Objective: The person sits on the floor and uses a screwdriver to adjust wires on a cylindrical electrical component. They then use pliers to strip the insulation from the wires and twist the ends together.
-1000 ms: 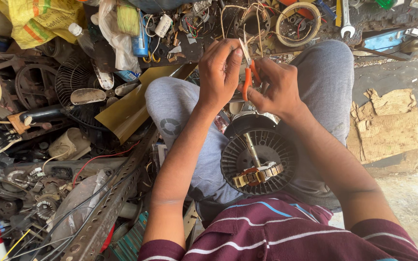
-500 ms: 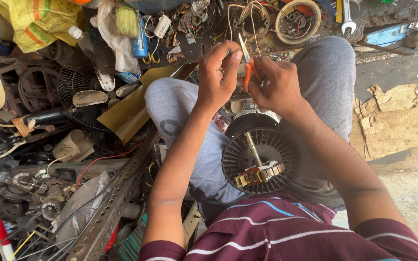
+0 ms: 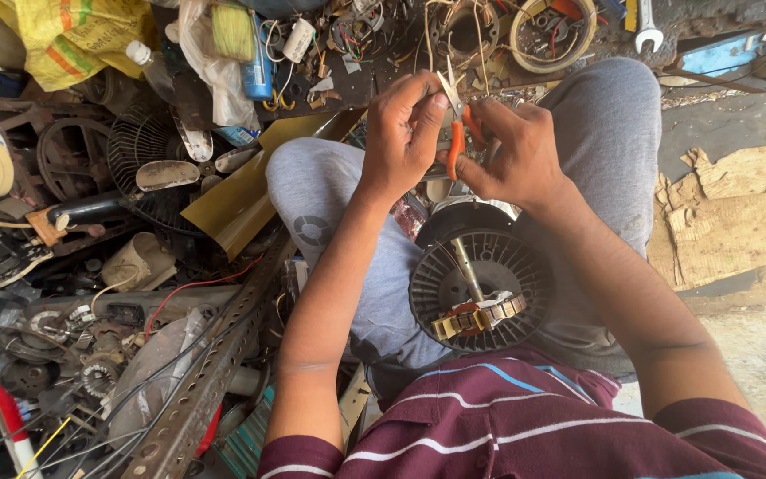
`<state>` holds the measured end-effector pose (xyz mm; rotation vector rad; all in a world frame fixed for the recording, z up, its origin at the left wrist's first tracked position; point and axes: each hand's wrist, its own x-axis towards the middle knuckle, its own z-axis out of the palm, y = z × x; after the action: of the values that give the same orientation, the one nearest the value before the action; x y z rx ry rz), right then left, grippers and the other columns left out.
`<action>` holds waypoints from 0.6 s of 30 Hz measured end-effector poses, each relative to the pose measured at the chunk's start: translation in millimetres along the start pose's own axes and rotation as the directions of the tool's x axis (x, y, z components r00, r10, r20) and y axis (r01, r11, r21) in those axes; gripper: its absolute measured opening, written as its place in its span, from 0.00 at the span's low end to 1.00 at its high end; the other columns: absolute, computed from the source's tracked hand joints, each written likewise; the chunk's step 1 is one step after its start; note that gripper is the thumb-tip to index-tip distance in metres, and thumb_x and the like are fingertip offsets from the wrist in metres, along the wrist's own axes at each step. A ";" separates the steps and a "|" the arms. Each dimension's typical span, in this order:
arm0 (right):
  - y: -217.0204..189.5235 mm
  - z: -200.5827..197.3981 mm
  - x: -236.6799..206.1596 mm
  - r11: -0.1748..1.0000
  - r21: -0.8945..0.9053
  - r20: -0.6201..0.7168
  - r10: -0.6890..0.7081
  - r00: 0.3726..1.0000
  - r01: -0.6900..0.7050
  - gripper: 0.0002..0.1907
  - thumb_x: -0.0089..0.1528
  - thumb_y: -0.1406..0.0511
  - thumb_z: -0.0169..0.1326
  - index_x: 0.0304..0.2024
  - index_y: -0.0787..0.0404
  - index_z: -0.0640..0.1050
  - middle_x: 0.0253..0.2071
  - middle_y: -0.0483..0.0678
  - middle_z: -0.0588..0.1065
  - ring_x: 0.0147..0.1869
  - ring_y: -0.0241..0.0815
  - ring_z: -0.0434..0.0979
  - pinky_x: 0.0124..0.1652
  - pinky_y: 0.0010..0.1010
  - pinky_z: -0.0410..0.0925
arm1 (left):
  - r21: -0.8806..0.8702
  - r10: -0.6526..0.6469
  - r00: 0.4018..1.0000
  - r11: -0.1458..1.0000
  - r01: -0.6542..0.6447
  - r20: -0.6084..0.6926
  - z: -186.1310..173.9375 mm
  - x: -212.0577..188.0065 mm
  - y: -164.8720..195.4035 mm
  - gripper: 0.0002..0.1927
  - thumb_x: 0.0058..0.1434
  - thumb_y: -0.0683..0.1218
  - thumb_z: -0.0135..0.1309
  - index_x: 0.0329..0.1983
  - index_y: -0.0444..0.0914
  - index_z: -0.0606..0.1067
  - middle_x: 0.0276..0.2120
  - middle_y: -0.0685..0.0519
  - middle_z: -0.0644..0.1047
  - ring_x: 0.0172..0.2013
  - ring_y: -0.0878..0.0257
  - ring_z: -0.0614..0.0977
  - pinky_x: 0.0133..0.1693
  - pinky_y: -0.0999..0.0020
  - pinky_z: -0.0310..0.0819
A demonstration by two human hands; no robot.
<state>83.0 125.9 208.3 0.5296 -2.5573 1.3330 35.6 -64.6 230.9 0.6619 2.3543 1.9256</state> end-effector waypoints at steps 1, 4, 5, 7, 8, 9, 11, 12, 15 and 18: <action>1.7 0.5 -1.7 1.000 0.001 0.007 0.000 1.000 0.000 0.22 0.56 0.54 0.68 0.36 0.64 0.75 0.23 0.46 0.69 0.25 0.46 0.72 0.30 0.37 0.65 | -0.021 -0.020 1.000 1.000 0.020 0.007 -0.4 -0.3 -0.2 0.08 0.74 0.41 0.49 0.39 0.33 0.73 0.29 0.54 0.71 0.29 0.72 0.70 0.29 0.73 0.62; 5.2 1.8 -4.3 1.000 -0.015 0.010 0.026 1.000 -0.025 0.16 0.59 0.58 0.66 0.36 0.62 0.75 0.25 0.45 0.71 0.27 0.45 0.75 0.32 0.35 0.67 | -0.032 -0.042 0.999 0.999 0.042 0.015 -0.7 0.5 -1.6 0.08 0.74 0.41 0.49 0.38 0.33 0.73 0.27 0.55 0.68 0.28 0.73 0.66 0.29 0.73 0.57; 5.1 2.2 -4.8 0.999 -0.021 0.010 0.041 0.999 -0.041 0.14 0.60 0.61 0.64 0.37 0.61 0.75 0.26 0.44 0.71 0.28 0.44 0.76 0.33 0.34 0.67 | -0.027 -0.047 0.999 0.999 0.048 0.015 -0.6 0.1 -1.8 0.08 0.74 0.41 0.49 0.38 0.33 0.73 0.27 0.56 0.68 0.27 0.73 0.65 0.29 0.73 0.56; 4.7 1.6 -3.7 1.000 0.017 -0.005 0.012 1.000 -0.012 0.13 0.60 0.62 0.65 0.39 0.62 0.75 0.27 0.45 0.72 0.29 0.43 0.76 0.33 0.34 0.68 | -0.051 -0.027 1.000 0.998 0.028 0.010 0.9 -0.2 -2.7 0.07 0.74 0.41 0.49 0.39 0.33 0.73 0.28 0.58 0.70 0.27 0.75 0.66 0.29 0.74 0.57; 4.1 1.1 -2.8 0.999 0.038 -0.012 -0.001 1.000 0.002 0.14 0.60 0.63 0.66 0.40 0.63 0.75 0.27 0.45 0.73 0.29 0.43 0.76 0.34 0.33 0.68 | -0.063 -0.019 1.000 0.998 0.020 0.007 1.6 -1.1 -3.0 0.07 0.74 0.42 0.49 0.40 0.34 0.73 0.28 0.58 0.71 0.27 0.75 0.66 0.29 0.74 0.57; 3.1 -0.2 -2.3 0.998 0.068 -0.004 0.008 1.000 -0.008 0.16 0.58 0.63 0.67 0.39 0.64 0.75 0.26 0.47 0.72 0.28 0.42 0.75 0.32 0.32 0.67 | -0.122 -0.044 0.999 0.992 0.046 0.017 2.4 -2.2 -3.2 0.07 0.74 0.42 0.49 0.41 0.34 0.73 0.29 0.59 0.72 0.29 0.75 0.67 0.30 0.74 0.58; 3.2 -4.4 0.5 0.992 0.125 0.007 0.020 1.000 -0.021 0.20 0.52 0.62 0.69 0.36 0.66 0.74 0.25 0.49 0.71 0.25 0.41 0.71 0.29 0.30 0.64 | -0.235 -0.084 0.996 0.968 0.091 0.040 3.0 -3.2 -4.4 0.06 0.76 0.42 0.49 0.43 0.34 0.74 0.31 0.60 0.72 0.31 0.75 0.67 0.33 0.73 0.58; 2.4 -5.9 0.6 0.971 0.227 0.016 0.068 0.998 -0.070 0.21 0.54 0.62 0.68 0.40 0.66 0.74 0.27 0.49 0.71 0.27 0.38 0.71 0.30 0.28 0.64 | -0.245 -0.098 0.995 0.964 0.103 0.030 2.7 -3.7 -5.1 0.06 0.76 0.42 0.48 0.43 0.34 0.74 0.30 0.61 0.72 0.31 0.76 0.66 0.33 0.74 0.57; 3.0 -11.9 1.4 0.881 0.438 0.047 0.177 0.983 -0.179 0.24 0.57 0.61 0.65 0.48 0.67 0.71 0.30 0.46 0.73 0.29 0.30 0.70 0.30 0.21 0.63 | -0.272 -0.131 0.991 0.954 0.127 0.004 1.3 -3.8 -7.4 0.06 0.76 0.42 0.48 0.44 0.35 0.75 0.30 0.62 0.72 0.29 0.77 0.63 0.32 0.75 0.54; 5.1 -14.3 2.4 0.870 0.447 0.036 0.215 0.976 -0.208 0.28 0.56 0.61 0.65 0.50 0.66 0.66 0.27 0.44 0.74 0.25 0.26 0.68 0.27 0.18 0.59 | -0.271 -0.134 0.991 0.954 0.126 -0.013 1.0 -3.5 -9.2 0.06 0.74 0.41 0.50 0.43 0.34 0.76 0.28 0.63 0.71 0.27 0.79 0.62 0.29 0.77 0.52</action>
<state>79.1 139.9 213.4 0.3089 -2.3414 2.0202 36.2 -66.3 221.1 0.4468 2.0366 2.1535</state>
